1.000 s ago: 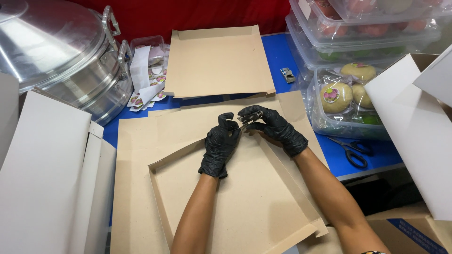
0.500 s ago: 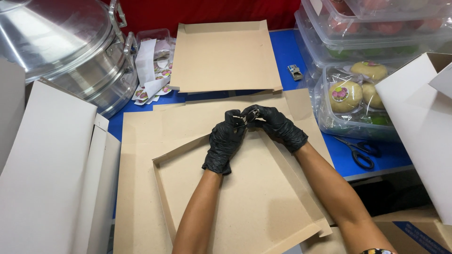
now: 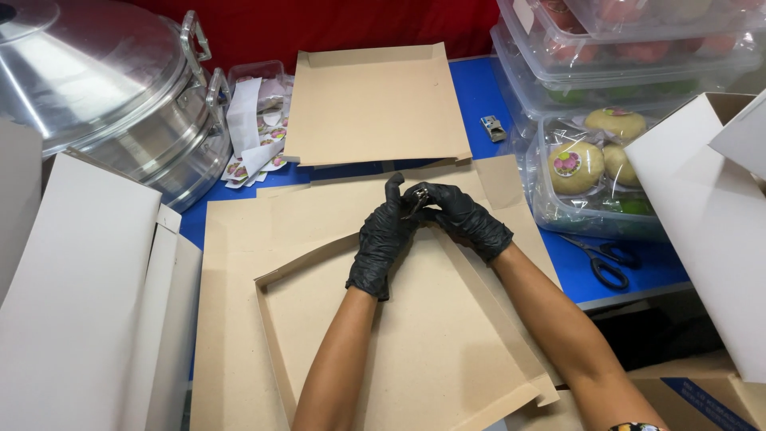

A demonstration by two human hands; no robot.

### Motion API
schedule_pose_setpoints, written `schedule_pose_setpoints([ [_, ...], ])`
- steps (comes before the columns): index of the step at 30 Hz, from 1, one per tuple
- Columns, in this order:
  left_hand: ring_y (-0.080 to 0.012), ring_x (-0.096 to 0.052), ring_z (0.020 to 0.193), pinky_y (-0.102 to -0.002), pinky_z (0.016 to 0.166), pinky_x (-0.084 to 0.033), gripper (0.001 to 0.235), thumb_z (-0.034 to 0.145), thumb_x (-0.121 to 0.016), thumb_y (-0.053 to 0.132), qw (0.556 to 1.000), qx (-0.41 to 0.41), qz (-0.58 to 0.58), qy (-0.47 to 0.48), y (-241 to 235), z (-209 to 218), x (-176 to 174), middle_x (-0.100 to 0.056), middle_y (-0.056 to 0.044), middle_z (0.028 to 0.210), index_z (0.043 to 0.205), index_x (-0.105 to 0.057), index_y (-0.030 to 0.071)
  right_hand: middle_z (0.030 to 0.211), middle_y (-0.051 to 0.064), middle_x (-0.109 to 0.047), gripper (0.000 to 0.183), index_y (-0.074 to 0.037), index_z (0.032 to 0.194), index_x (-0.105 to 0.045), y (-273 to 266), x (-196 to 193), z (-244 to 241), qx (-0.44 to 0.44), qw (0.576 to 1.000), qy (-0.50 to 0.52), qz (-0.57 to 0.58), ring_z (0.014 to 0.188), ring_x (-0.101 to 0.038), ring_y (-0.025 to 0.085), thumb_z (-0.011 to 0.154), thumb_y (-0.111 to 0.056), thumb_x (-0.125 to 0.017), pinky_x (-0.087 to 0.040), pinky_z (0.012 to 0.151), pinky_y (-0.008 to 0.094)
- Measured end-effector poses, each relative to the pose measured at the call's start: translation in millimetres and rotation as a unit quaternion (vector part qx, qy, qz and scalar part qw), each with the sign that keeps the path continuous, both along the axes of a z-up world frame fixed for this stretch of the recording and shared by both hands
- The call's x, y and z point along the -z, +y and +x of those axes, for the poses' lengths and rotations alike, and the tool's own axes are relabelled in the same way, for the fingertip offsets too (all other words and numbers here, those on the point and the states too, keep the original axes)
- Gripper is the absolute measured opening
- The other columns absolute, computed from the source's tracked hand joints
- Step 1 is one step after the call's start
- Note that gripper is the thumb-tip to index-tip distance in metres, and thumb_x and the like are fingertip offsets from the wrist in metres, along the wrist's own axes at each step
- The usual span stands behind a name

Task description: Assembling cardboard boxes by folding flaps and securing them with a manual stapler.

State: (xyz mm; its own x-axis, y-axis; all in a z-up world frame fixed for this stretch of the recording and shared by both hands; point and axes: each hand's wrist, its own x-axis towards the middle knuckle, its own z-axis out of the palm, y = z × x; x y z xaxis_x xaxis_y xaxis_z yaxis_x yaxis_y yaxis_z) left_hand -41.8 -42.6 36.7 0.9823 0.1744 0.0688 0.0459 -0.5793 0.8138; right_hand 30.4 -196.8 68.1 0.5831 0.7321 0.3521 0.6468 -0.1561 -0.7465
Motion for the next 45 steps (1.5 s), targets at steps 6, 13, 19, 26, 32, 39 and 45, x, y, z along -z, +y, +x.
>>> schedule_pose_setpoints([
  [6, -0.0349, -0.068, 0.115, -0.052, 0.102, -0.052, 0.073, 0.094, -0.064, 0.042, 0.995, -0.015, 0.082, 0.048, -2, 3, 3, -0.074, -0.008, 0.119, 0.153, -0.023, 0.031, 0.102, 0.018, -0.072, 0.027, -0.004, 0.113, -0.068, -1, 29, 9, 0.024, 0.998, 0.013, 0.050, 0.100, -0.072, 0.039, 0.088, -0.008, -0.077, -0.058, 0.090, 0.049],
  [13, -0.0363, -0.066, 0.119, -0.053, 0.106, -0.049, 0.077, 0.094, -0.067, 0.037, 0.998, -0.002, 0.052, 0.045, 0, 9, 11, -0.073, -0.011, 0.123, 0.155, -0.022, 0.027, 0.103, 0.017, -0.070, 0.030, -0.004, 0.115, -0.070, -1, 46, 17, 0.024, 0.995, 0.048, 0.089, 0.101, -0.072, 0.036, 0.087, -0.007, -0.080, -0.058, 0.091, 0.049],
  [19, -0.0357, -0.067, 0.118, -0.054, 0.103, -0.051, 0.068, 0.095, -0.063, 0.035, 0.997, 0.022, 0.070, 0.019, 2, 16, 26, -0.072, -0.009, 0.123, 0.152, -0.026, 0.028, 0.090, 0.012, -0.071, 0.013, -0.006, 0.099, -0.073, 0, 44, 15, 0.067, 0.995, 0.013, 0.076, 0.094, -0.073, 0.034, 0.087, -0.008, -0.079, -0.060, 0.084, 0.046],
  [26, -0.0376, -0.070, 0.109, -0.055, 0.097, -0.054, 0.054, 0.094, -0.061, 0.034, 0.991, 0.020, 0.128, 0.026, 3, 25, 23, -0.072, -0.010, 0.115, 0.142, -0.038, 0.028, 0.083, 0.006, -0.074, 0.015, -0.013, 0.089, -0.074, 4, 39, 19, 0.121, 0.992, 0.009, 0.010, 0.086, -0.075, 0.027, 0.080, -0.016, -0.086, -0.059, 0.082, 0.041],
  [32, -0.0341, -0.061, 0.127, -0.054, 0.107, -0.048, 0.087, 0.086, -0.073, 0.013, 0.993, 0.089, 0.057, 0.055, 16, 10, -11, -0.067, -0.008, 0.134, 0.156, -0.026, 0.033, 0.087, 0.005, -0.076, 0.016, -0.012, 0.093, -0.074, -1, 11, 1, 0.071, 0.987, 0.123, 0.075, 0.095, -0.075, 0.023, 0.081, -0.008, -0.083, -0.058, 0.088, 0.039],
  [39, -0.0381, -0.058, 0.129, -0.055, 0.111, -0.044, 0.080, 0.086, -0.076, 0.016, 0.990, 0.083, 0.099, 0.048, 8, -5, -61, -0.068, -0.011, 0.134, 0.155, -0.038, 0.027, 0.093, 0.006, -0.076, 0.023, -0.006, 0.098, -0.070, -10, 43, 37, 0.108, 0.897, 0.270, 0.331, 0.094, -0.073, 0.013, 0.082, 0.001, -0.084, -0.060, 0.085, 0.030],
  [45, -0.0298, -0.065, 0.121, -0.048, 0.110, -0.045, 0.076, 0.090, -0.070, 0.020, 0.994, 0.031, 0.084, 0.055, 13, 7, -25, -0.075, -0.003, 0.118, 0.156, -0.037, 0.037, 0.096, 0.013, -0.077, 0.027, -0.003, 0.101, -0.072, -8, -26, -21, 0.055, 0.911, 0.278, 0.298, 0.090, -0.074, 0.017, 0.079, 0.006, -0.085, -0.061, 0.082, 0.032],
])
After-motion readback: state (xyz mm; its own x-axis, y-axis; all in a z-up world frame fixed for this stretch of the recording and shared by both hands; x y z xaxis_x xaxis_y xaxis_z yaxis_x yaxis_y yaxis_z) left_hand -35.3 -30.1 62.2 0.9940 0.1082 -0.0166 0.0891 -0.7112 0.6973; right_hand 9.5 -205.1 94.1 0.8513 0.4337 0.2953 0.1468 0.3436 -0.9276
